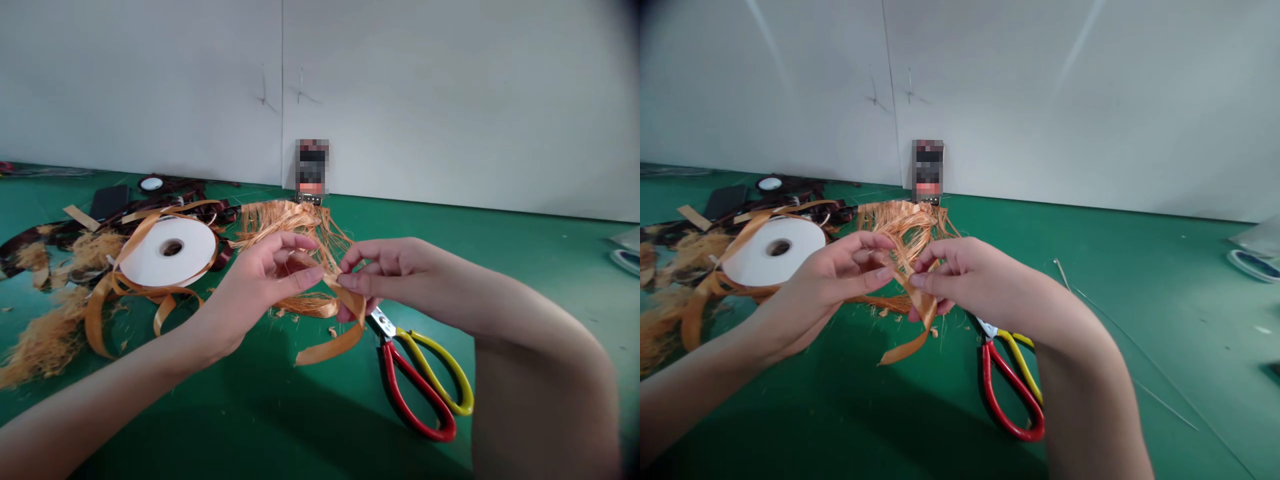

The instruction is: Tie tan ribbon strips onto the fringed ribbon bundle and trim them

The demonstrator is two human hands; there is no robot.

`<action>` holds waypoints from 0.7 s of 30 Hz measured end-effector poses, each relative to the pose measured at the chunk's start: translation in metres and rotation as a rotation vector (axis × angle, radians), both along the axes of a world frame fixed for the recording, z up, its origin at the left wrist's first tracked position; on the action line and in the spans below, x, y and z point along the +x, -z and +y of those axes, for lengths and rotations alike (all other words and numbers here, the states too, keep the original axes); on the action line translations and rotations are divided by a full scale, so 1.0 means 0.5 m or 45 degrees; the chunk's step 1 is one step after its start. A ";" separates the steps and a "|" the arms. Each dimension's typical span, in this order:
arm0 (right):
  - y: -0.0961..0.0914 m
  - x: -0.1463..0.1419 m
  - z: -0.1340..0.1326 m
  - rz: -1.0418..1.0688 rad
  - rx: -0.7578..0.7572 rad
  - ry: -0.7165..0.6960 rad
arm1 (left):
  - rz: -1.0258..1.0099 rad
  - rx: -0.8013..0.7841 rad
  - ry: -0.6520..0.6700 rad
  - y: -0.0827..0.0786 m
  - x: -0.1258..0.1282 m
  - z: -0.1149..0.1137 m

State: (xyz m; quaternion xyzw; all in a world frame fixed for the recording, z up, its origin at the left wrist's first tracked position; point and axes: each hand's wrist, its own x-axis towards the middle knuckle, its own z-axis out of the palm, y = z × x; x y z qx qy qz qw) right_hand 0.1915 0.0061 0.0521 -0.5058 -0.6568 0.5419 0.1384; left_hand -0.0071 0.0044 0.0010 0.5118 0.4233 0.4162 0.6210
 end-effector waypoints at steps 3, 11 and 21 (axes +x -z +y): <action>0.003 -0.001 0.003 -0.033 -0.011 0.014 | 0.008 0.010 -0.020 0.001 -0.003 0.002; 0.013 0.000 0.006 0.065 0.072 0.017 | 0.140 0.102 0.148 -0.004 0.001 0.001; 0.017 -0.002 0.005 0.204 0.081 0.141 | 0.171 0.200 -0.007 -0.001 -0.002 -0.007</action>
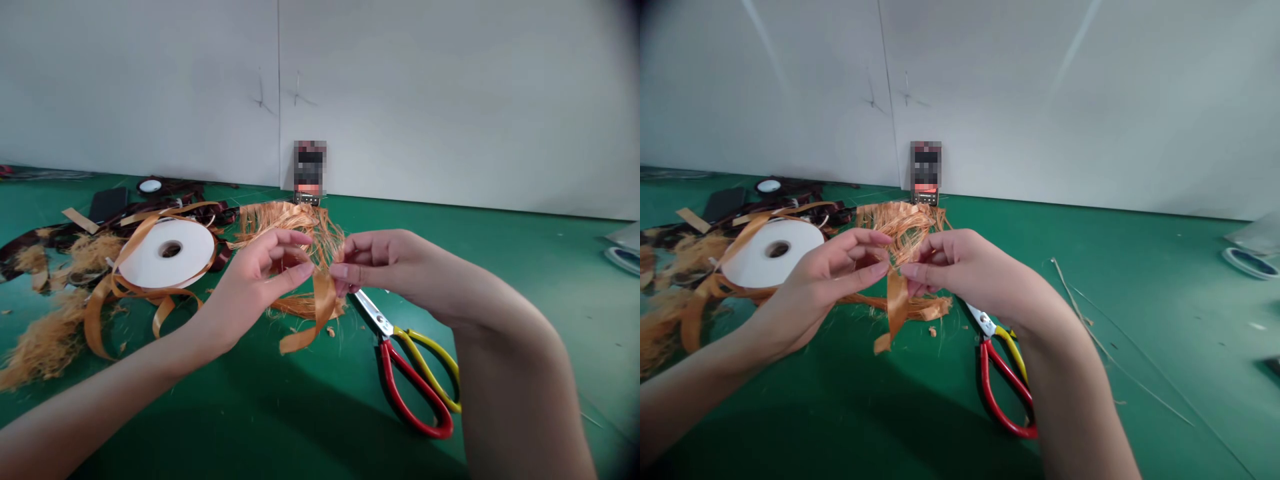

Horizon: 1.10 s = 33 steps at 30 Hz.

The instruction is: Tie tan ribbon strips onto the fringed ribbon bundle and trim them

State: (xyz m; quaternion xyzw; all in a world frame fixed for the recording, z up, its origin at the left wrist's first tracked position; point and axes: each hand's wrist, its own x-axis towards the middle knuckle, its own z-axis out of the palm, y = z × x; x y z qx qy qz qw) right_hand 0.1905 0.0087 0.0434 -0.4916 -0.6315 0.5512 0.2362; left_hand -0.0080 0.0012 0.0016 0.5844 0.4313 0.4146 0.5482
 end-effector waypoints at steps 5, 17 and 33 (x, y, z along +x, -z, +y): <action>0.003 0.000 0.002 0.035 0.050 0.018 | -0.042 -0.016 -0.075 0.004 0.003 0.000; 0.001 -0.008 -0.002 0.094 0.050 0.079 | -0.061 -0.100 0.015 0.006 0.008 0.002; 0.016 -0.013 0.000 0.075 0.019 -0.100 | -0.226 -0.251 0.182 0.017 0.008 0.002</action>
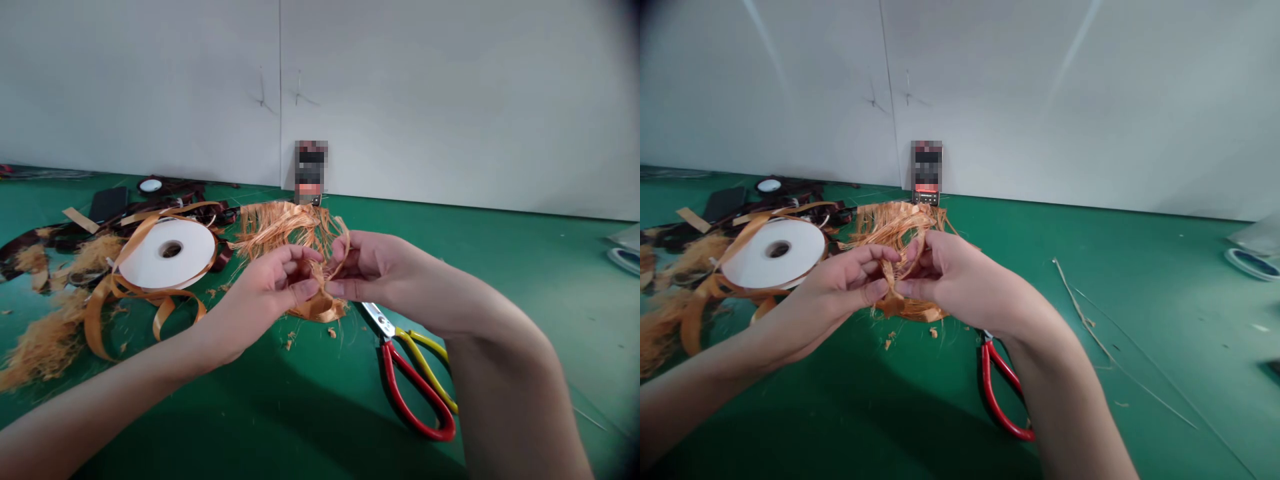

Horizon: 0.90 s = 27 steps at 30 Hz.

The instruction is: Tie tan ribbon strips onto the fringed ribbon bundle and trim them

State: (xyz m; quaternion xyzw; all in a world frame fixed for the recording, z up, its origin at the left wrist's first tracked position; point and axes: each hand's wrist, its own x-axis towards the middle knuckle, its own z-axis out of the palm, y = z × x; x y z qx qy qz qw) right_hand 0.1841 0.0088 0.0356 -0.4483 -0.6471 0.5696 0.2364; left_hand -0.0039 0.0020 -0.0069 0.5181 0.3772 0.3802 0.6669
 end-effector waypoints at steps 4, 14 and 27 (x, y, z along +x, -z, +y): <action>0.000 -0.003 0.001 0.081 -0.044 0.057 | -0.002 -0.060 -0.013 -0.007 0.001 -0.003; -0.018 0.007 0.000 -0.034 0.152 0.312 | 0.000 -0.003 -0.137 -0.012 0.004 -0.007; -0.028 0.016 -0.008 -0.197 0.760 0.240 | 0.079 0.055 -0.077 -0.010 0.005 0.001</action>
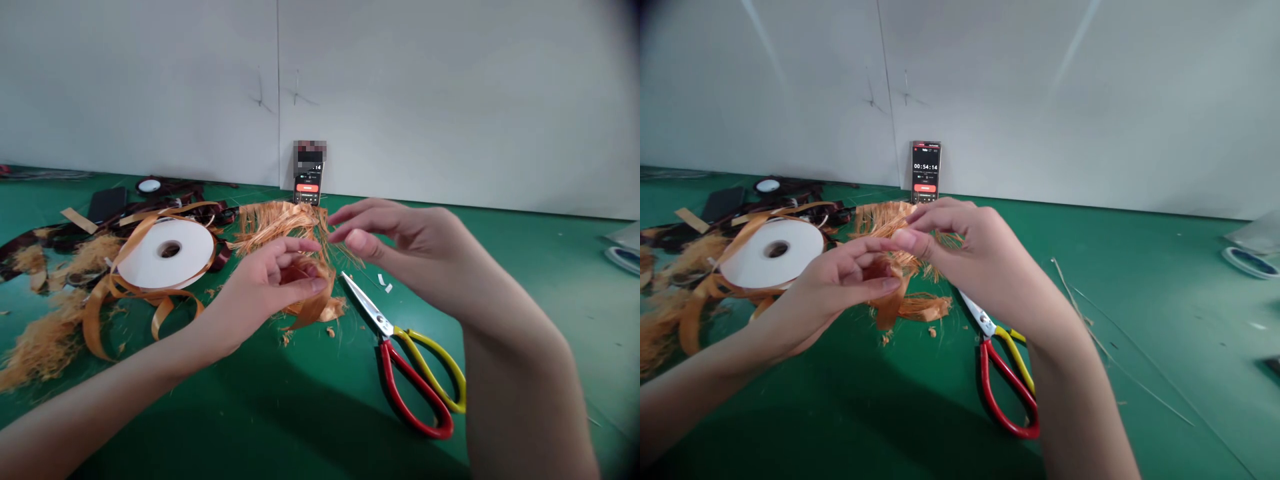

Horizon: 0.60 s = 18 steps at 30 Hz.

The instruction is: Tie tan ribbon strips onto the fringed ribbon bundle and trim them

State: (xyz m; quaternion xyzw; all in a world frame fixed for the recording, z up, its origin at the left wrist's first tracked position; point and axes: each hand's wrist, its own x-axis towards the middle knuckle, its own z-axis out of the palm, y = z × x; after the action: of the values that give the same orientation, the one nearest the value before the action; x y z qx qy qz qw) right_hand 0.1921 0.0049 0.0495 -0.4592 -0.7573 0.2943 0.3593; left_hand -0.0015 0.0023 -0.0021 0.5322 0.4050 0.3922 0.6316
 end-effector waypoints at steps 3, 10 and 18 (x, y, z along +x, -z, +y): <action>0.008 -0.007 0.003 -0.073 -0.093 -0.065 | -0.012 -0.010 0.036 0.001 0.000 -0.001; 0.026 -0.026 0.011 0.036 -0.157 -0.004 | 0.007 0.009 0.003 0.011 0.000 -0.005; 0.042 -0.030 0.005 0.244 -0.338 0.169 | 0.041 0.013 -0.011 0.014 0.000 -0.010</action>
State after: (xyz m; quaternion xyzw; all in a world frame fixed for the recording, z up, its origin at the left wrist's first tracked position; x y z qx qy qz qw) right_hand 0.1770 0.0073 0.0283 -0.5215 -0.6420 0.4096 0.3847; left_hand -0.0013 -0.0028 -0.0091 0.5400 0.4155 0.3884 0.6205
